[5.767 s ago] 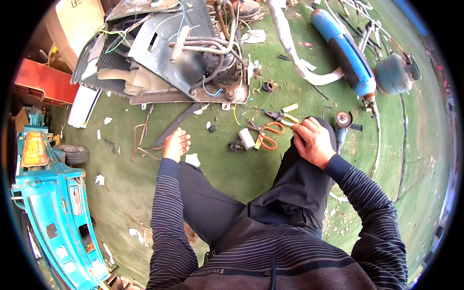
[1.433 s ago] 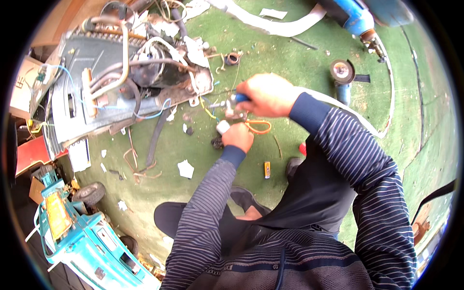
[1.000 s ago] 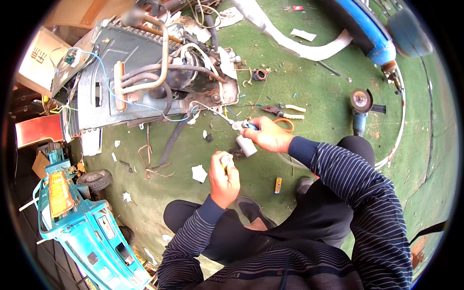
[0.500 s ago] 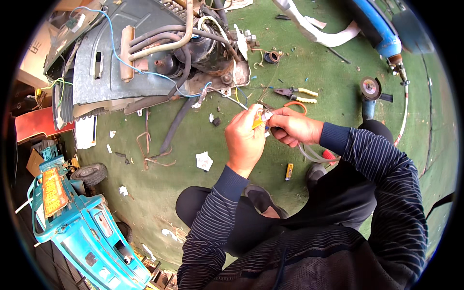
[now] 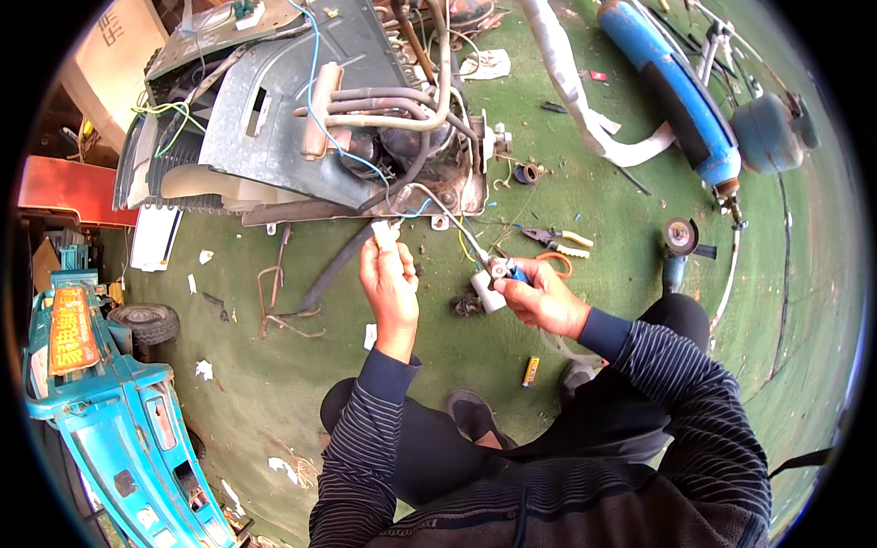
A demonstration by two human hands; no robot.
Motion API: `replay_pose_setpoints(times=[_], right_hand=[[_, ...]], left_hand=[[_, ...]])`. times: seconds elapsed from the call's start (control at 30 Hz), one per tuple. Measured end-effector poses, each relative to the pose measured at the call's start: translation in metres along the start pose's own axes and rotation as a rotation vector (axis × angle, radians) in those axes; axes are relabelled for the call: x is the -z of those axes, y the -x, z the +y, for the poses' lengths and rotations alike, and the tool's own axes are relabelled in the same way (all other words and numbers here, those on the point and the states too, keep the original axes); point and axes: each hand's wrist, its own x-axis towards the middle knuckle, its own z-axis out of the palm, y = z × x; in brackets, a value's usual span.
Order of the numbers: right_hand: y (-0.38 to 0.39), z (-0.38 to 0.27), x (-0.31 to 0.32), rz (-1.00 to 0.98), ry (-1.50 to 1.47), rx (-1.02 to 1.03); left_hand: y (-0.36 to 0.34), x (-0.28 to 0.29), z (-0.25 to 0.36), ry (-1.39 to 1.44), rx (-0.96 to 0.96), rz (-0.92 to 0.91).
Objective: The person is sitting on the floor in a workshop, repairing a disassembled appliance. They use a power drill to remove parts, pliers to strip wires, and a soldering iron to connect electrical components.
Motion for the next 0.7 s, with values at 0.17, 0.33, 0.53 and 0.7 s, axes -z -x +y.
replay_pose_setpoints(times=[0.17,0.33,0.53,0.7], right_hand=[[0.006,0.005,-0.039,0.048,-0.098,0.124],[0.005,0.003,-0.049,0.016,-0.122,0.053],[0.014,0.003,-0.035,0.074,-0.131,0.123],[0.018,0.013,-0.009,0.164,0.131,0.056]], left_hand=[[-0.026,-0.001,0.008,0.008,-0.059,0.132],[-0.029,-0.004,0.014,0.082,-0.074,0.102],[-0.024,-0.011,0.031,0.16,-0.193,0.176],[0.01,-0.019,0.157,0.227,-0.537,0.089]])
